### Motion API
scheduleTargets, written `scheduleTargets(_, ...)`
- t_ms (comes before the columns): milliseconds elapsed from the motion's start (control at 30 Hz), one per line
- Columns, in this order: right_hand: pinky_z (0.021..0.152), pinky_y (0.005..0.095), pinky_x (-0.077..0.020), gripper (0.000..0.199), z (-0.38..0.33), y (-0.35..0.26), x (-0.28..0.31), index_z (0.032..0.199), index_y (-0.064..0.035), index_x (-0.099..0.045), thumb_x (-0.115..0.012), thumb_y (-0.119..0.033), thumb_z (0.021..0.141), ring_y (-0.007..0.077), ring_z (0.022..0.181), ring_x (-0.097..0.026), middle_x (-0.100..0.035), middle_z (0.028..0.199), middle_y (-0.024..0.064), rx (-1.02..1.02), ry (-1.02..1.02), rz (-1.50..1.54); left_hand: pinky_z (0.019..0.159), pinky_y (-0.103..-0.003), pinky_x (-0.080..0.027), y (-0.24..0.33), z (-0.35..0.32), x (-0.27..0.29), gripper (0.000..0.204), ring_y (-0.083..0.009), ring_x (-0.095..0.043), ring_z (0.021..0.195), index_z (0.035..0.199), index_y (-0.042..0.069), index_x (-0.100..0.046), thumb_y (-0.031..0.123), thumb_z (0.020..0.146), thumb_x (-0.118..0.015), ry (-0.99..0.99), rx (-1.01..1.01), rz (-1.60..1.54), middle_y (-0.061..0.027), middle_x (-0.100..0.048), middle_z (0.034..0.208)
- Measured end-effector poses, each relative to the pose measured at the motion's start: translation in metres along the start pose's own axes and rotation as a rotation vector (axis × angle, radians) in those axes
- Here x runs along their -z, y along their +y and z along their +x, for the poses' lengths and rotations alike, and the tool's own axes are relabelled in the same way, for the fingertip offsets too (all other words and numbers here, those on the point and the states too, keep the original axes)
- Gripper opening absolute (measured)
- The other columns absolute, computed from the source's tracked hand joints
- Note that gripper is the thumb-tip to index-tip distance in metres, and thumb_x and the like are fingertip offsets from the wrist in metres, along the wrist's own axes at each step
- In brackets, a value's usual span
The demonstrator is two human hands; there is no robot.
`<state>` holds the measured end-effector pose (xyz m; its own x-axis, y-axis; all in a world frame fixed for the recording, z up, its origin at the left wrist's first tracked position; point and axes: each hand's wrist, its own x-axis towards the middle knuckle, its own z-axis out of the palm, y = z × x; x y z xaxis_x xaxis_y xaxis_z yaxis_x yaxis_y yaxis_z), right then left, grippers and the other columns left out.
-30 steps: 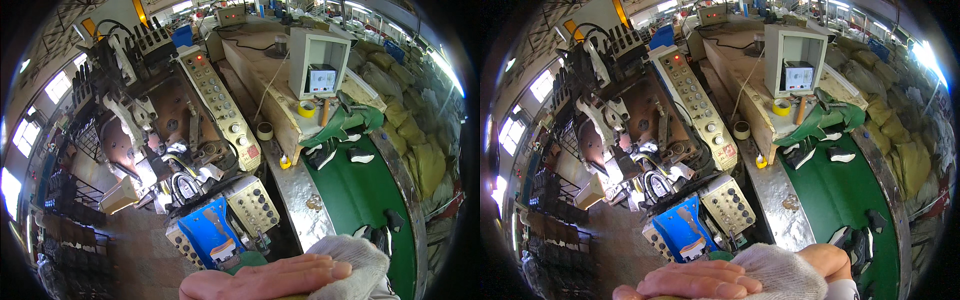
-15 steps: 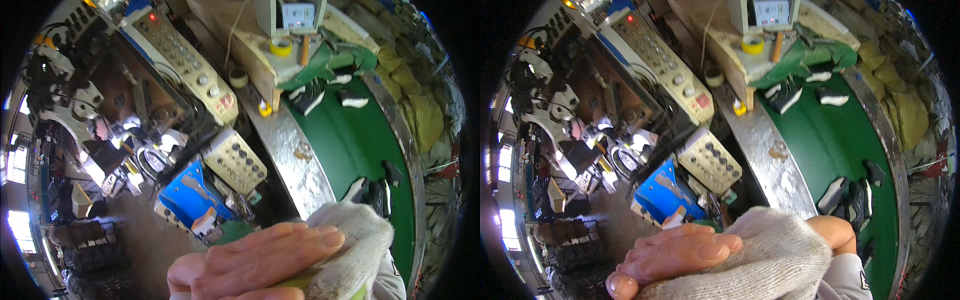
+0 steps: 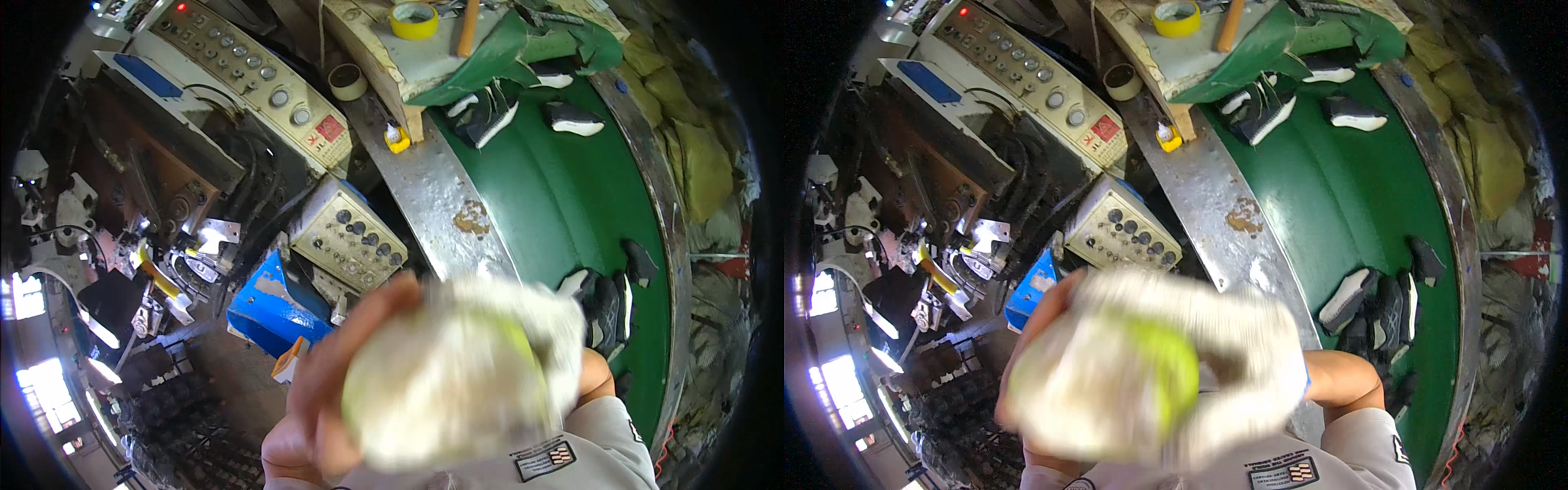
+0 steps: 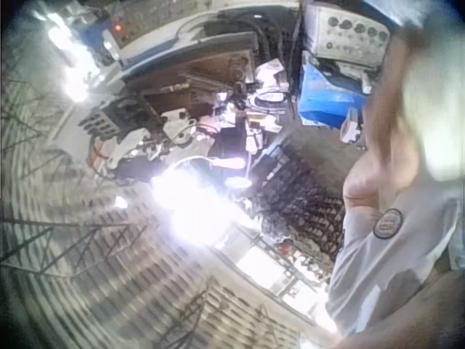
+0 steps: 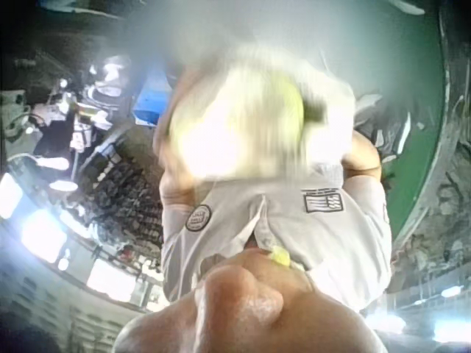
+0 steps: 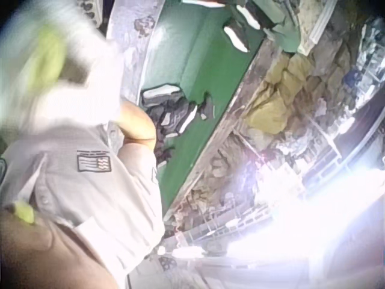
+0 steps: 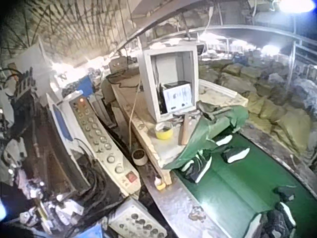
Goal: The person picks up black shoe uppers on lasts from a conveyor, positions them into an industrial lasting machine one at a time, and places the processed shoes back on the conveyor belt.
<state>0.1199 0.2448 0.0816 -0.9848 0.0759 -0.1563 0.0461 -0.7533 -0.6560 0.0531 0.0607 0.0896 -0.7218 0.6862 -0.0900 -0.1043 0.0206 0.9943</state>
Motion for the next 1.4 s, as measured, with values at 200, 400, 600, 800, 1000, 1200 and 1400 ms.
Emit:
scheduleTargets(200,0.095,0.0317,-0.0495,0.07,0.052,0.021,0.112,0.146,0.0008,-0.044,-0.072,-0.033,0.091,0.0162,0.113,-0.058,-0.06,0.13,0.01,0.137,0.101,-0.173,0.109,-0.04,-0.04,-0.051,0.1,-0.001,0.091,-0.0283,-0.054,0.126,0.149,-0.01,-0.029,0.015,0.08,-0.083,-0.053,-0.059,-0.037,-0.0226,-0.056,0.134)
scheduleTargets(400,0.093,0.0281,-0.0483,0.061,0.076,0.026,0.153,0.149,-0.0021,-0.041,-0.059,-0.034,0.101,0.0127,0.113,-0.055,-0.058,0.131,0.0082,0.185,0.234,-0.269,0.098,-0.043,-0.049,-0.064,0.15,-0.039,0.104,-0.0373,-0.061,0.116,0.148,-0.004,-0.029,0.032,0.071,-0.088,-0.005,-0.042,0.812,-0.0263,-0.056,0.13)
scheduleTargets(600,0.093,0.0259,-0.0472,0.056,0.089,0.036,0.197,0.15,-0.0018,-0.039,-0.054,-0.028,0.103,0.0113,0.111,-0.053,-0.056,0.133,0.007,0.183,0.26,-0.178,0.089,-0.044,-0.052,-0.09,0.198,-0.073,0.097,-0.039,-0.066,0.104,0.142,-0.003,-0.04,0.027,0.065,-0.091,0.093,-0.062,1.036,-0.0252,-0.064,0.116)
scheduleTargets(800,0.084,0.0316,-0.0558,0.074,0.104,0.018,0.221,0.154,-0.0009,-0.029,-0.059,-0.042,0.1,0.0177,0.107,-0.062,-0.056,0.134,0.0107,0.132,0.234,0.006,0.088,-0.04,-0.053,-0.113,0.251,-0.068,0.091,-0.031,-0.068,0.1,0.142,-0.002,-0.038,0.026,0.071,-0.088,0.037,-0.049,0.765,-0.0208,-0.066,0.113)
scheduleTargets(1000,0.077,0.0329,-0.0554,0.088,0.087,0.021,0.269,0.156,-0.0002,-0.018,-0.06,-0.049,0.097,0.0246,0.098,-0.068,-0.055,0.135,0.0243,0.183,0.31,-0.094,0.085,-0.031,-0.052,-0.07,0.374,-0.043,0.093,-0.0198,-0.065,0.097,0.146,-0.008,-0.036,0.028,0.076,-0.085,0.245,-0.221,0.688,-0.0187,-0.068,0.113)
scheduleTargets(1200,0.071,0.0323,-0.057,0.074,0.037,0.076,0.357,0.154,-0.0015,-0.027,-0.059,-0.04,0.1,0.0234,0.09,-0.071,-0.063,0.126,0.021,0.029,0.649,-0.108,0.103,-0.039,-0.043,-0.056,0.468,-0.033,0.1,-0.0396,-0.058,0.121,0.142,-0.011,-0.042,0.045,0.07,-0.084,0.415,-0.298,1.101,-0.0342,-0.057,0.129)
scheduleTargets(1400,0.062,0.0309,-0.055,0.07,0.018,0.122,0.425,0.154,-0.0016,-0.027,-0.058,-0.033,0.1,0.021,0.079,-0.07,-0.063,0.124,0.0214,-0.081,0.882,-0.083,0.103,-0.039,-0.043,-0.096,0.497,-0.013,0.098,-0.0389,-0.058,0.122,0.142,-0.011,-0.04,0.041,0.071,-0.083,0.371,-0.288,1.182,-0.0348,-0.058,0.127)
